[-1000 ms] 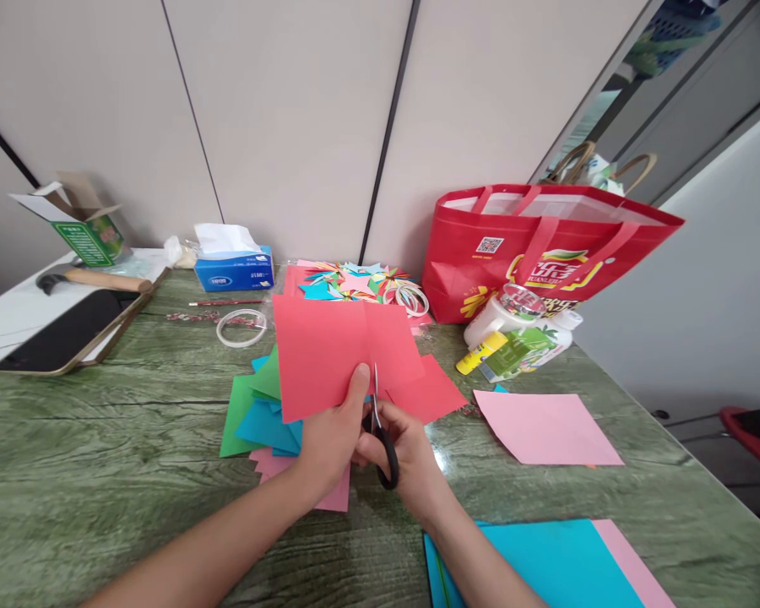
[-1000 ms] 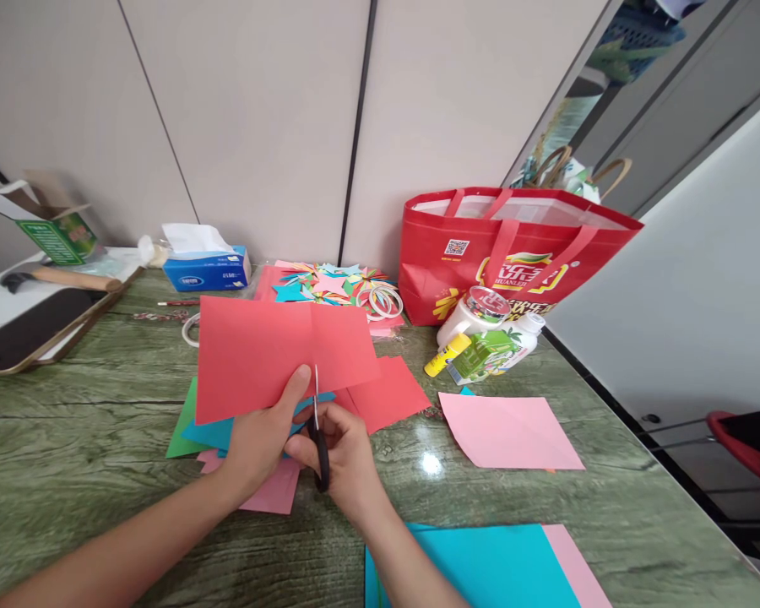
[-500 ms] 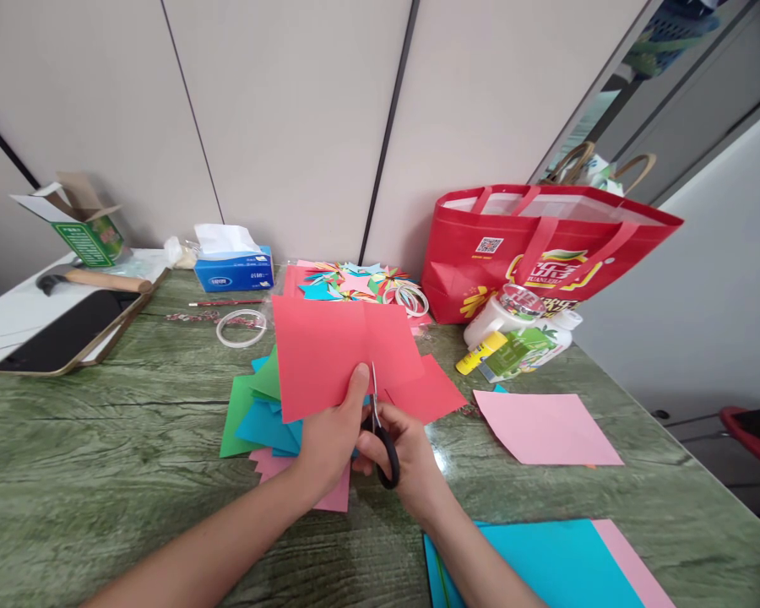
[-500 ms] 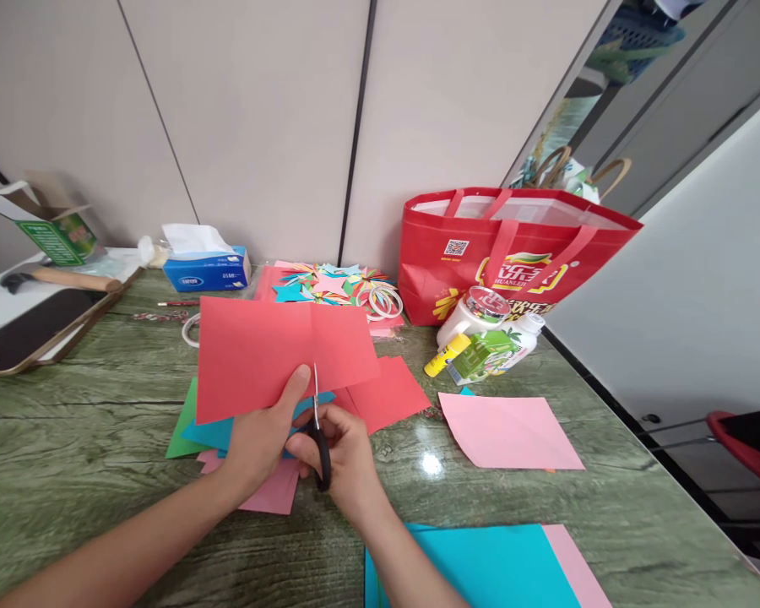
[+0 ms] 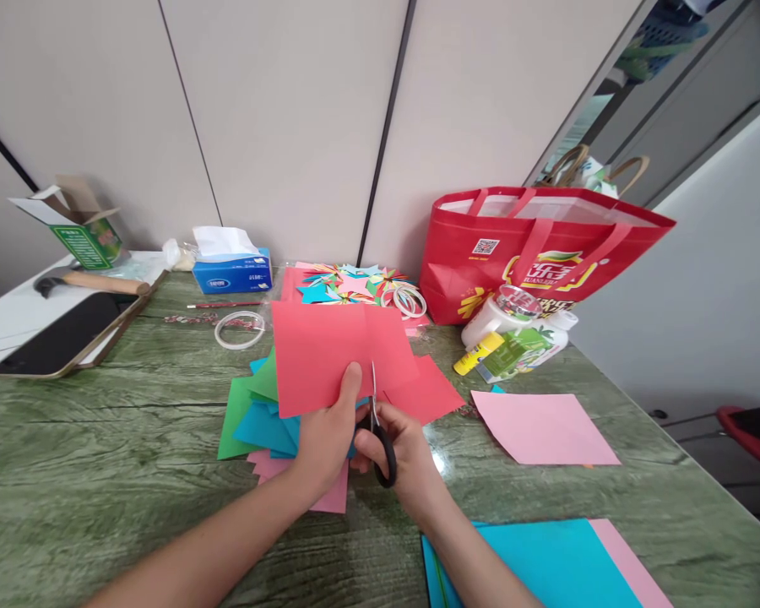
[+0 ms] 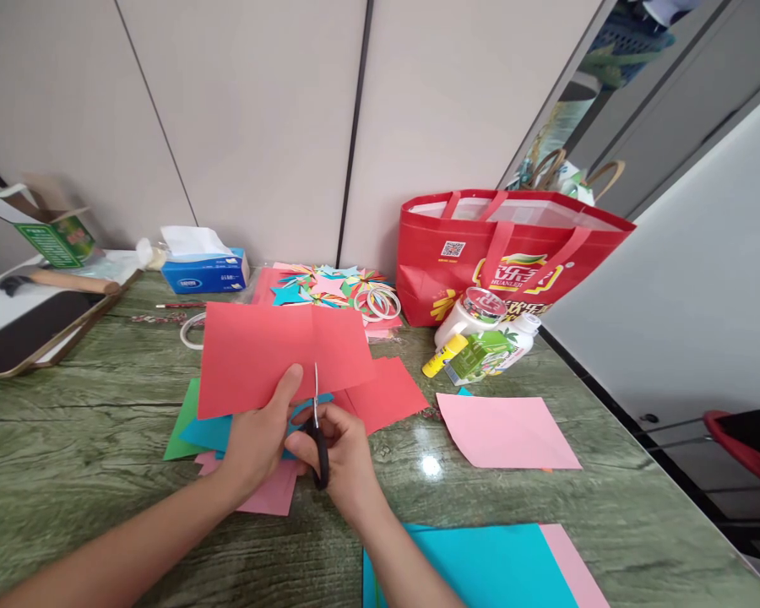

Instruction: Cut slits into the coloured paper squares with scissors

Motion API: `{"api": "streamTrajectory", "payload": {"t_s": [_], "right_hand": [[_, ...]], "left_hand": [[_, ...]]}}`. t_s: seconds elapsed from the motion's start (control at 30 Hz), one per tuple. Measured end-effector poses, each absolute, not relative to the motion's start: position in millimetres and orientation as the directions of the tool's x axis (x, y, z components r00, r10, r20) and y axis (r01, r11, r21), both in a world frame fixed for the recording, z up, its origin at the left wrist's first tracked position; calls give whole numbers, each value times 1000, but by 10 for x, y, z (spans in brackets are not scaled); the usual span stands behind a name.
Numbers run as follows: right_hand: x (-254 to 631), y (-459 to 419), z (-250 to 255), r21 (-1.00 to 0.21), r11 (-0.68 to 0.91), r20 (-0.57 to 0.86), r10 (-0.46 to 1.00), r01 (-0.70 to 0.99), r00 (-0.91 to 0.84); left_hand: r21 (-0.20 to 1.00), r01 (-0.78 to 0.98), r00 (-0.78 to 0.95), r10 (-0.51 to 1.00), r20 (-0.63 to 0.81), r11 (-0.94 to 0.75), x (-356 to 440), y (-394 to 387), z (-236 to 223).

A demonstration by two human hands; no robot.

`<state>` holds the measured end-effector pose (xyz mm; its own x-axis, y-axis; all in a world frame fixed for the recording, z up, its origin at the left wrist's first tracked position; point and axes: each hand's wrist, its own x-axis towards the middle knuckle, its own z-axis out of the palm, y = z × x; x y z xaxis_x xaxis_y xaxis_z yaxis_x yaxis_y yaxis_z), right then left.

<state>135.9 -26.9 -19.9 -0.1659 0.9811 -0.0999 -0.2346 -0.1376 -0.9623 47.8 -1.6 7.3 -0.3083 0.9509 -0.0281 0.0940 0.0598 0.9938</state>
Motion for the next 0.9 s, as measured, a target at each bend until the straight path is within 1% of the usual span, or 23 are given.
{"api": "streamTrajectory", "payload": {"t_s": [0.1,0.23,0.33,0.5,0.67,0.83,0.9], "right_hand": [[1369,-259,-204,-964,-85,-47,987,-254,-151],[1378,-246,-202,-976,-32,-8,993,-213,-115],[1379,-246,-204,-980,-33,-12,994,-197,-108],[1380,-259,-202,-979,-43,-20,994,-202,-112],[1378,-256,-196,-979,-40,-18,993,-201,-113],[1377,-251,-246,-970,-63,-31,990,-235,-136],[1381,-252,-271,-967,-72,-37,989,-244,-145]], "left_hand": [[984,119,-307,948,-89,131,496,-46,121],[981,117,-315,943,-111,154,506,-53,160],[976,125,-311,941,-132,178,504,-42,161],[981,120,-304,946,-111,154,509,-48,163],[971,161,-303,945,-122,177,508,-51,179],[971,173,-292,950,-110,166,497,-54,167],[967,176,-282,951,-128,183,495,-60,164]]}}
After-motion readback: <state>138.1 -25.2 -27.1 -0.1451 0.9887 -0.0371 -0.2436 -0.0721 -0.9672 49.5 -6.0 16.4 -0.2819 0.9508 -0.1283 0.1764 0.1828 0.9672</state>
